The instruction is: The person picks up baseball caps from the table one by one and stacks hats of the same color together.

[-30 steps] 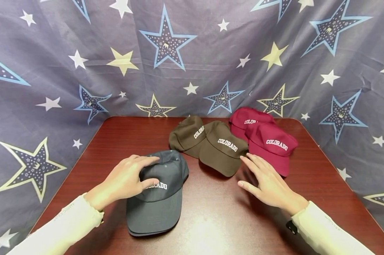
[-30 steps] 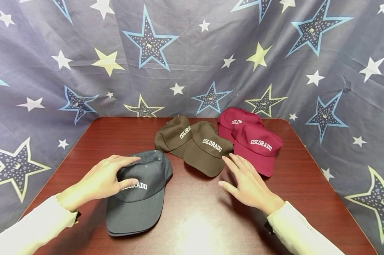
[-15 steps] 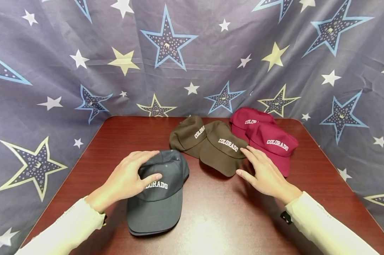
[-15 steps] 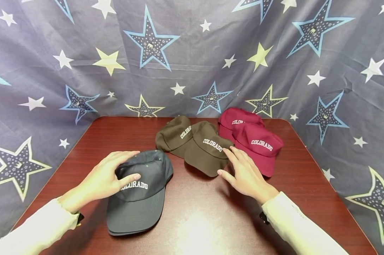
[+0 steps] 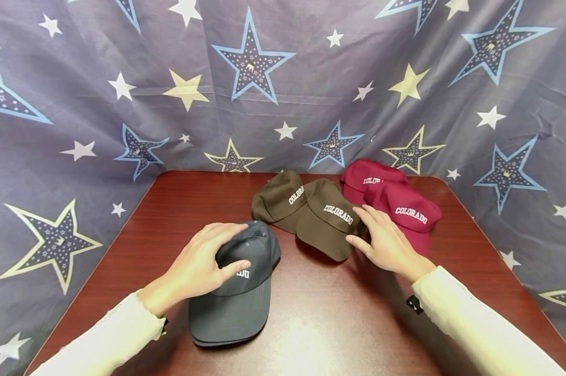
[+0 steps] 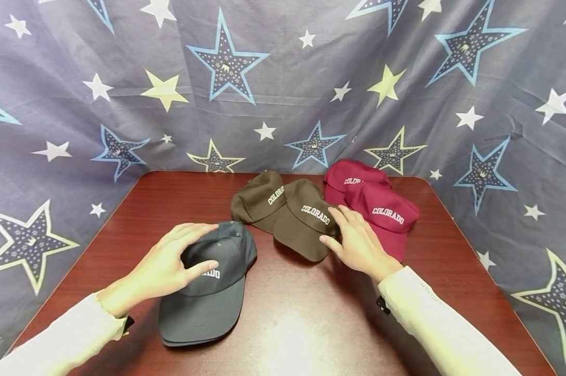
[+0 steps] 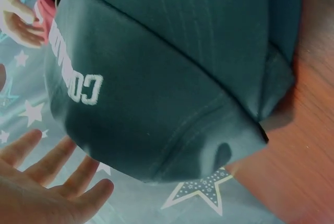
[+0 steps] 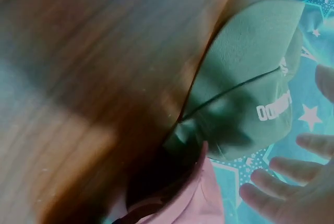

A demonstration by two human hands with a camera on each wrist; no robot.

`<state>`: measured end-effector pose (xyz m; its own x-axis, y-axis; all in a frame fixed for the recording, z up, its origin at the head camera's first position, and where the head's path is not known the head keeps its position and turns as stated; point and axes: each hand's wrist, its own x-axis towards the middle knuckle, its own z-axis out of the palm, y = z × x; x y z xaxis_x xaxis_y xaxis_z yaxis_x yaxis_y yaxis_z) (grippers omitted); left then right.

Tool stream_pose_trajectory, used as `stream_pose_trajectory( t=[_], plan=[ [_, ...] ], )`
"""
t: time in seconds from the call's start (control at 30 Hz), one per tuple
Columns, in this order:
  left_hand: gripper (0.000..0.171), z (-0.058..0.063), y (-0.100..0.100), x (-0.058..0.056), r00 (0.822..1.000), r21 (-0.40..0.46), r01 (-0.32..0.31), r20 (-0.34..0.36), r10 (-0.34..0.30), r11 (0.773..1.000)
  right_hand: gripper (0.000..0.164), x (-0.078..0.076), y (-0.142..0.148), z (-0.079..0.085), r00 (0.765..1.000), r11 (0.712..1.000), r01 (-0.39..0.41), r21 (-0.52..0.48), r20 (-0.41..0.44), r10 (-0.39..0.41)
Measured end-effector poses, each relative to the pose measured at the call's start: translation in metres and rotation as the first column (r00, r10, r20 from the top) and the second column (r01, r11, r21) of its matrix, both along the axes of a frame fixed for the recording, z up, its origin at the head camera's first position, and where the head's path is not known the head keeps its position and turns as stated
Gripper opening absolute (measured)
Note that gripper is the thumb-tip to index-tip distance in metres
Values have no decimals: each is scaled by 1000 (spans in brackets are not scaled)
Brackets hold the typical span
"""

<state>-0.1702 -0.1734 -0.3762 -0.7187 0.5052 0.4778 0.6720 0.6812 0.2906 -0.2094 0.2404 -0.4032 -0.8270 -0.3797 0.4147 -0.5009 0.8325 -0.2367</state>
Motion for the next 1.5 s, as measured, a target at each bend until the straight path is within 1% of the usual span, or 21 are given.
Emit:
stream_pose_trajectory(
  t=[0.17, 0.37, 0.5, 0.6, 0.67, 0.87, 1.0, 1.2, 1.33, 1.5],
  plan=[
    [68, 0, 7, 0, 999, -2, 40, -13, -40, 999, 69, -10, -4, 3, 1000, 1000, 12, 0, -9, -12],
    [70, 0, 13, 0, 998, -4, 60, -12, -60, 998, 67, -22, -11, 6, 999, 1000, 31, -2, -12, -31],
    [71, 2, 17, 0, 998, -11, 64, -7, -64, 998, 66, -28, -15, 7, 994, 994, 99, -39, 43, -97],
    [71, 4, 20, 0, 998, -15, 70, 1, -70, 997, 66, -30, -15, 6, 981, 984, 169, -61, 104, -162],
    [71, 4, 22, 0, 997, -17, 73, 7, -73, 997, 65, -31, -16, 6, 973, 977, 202, -72, 131, -192],
    [71, 4, 23, 0, 997, -24, 72, 15, -71, 997, 57, -38, -19, 5, 959, 962, 248, -110, 168, -228],
    [72, 4, 23, 0, 997, -21, 74, 9, -74, 997, 52, -42, -22, 4, 946, 953, 282, -109, 194, -258],
    [72, 3, 21, -1, 998, -18, 67, -3, -67, 998, 43, -47, -27, 2, 929, 935, 338, -106, 197, -314],
    [72, 3, 20, -1, 998, -22, 63, -5, -63, 998, 35, -48, -29, 1, 923, 920, 367, -137, 176, -342],
    [73, 4, 20, 0, 998, -24, 65, -4, -65, 998, 30, -47, -30, 0, 919, 904, 388, -177, 145, -367]
  ],
)
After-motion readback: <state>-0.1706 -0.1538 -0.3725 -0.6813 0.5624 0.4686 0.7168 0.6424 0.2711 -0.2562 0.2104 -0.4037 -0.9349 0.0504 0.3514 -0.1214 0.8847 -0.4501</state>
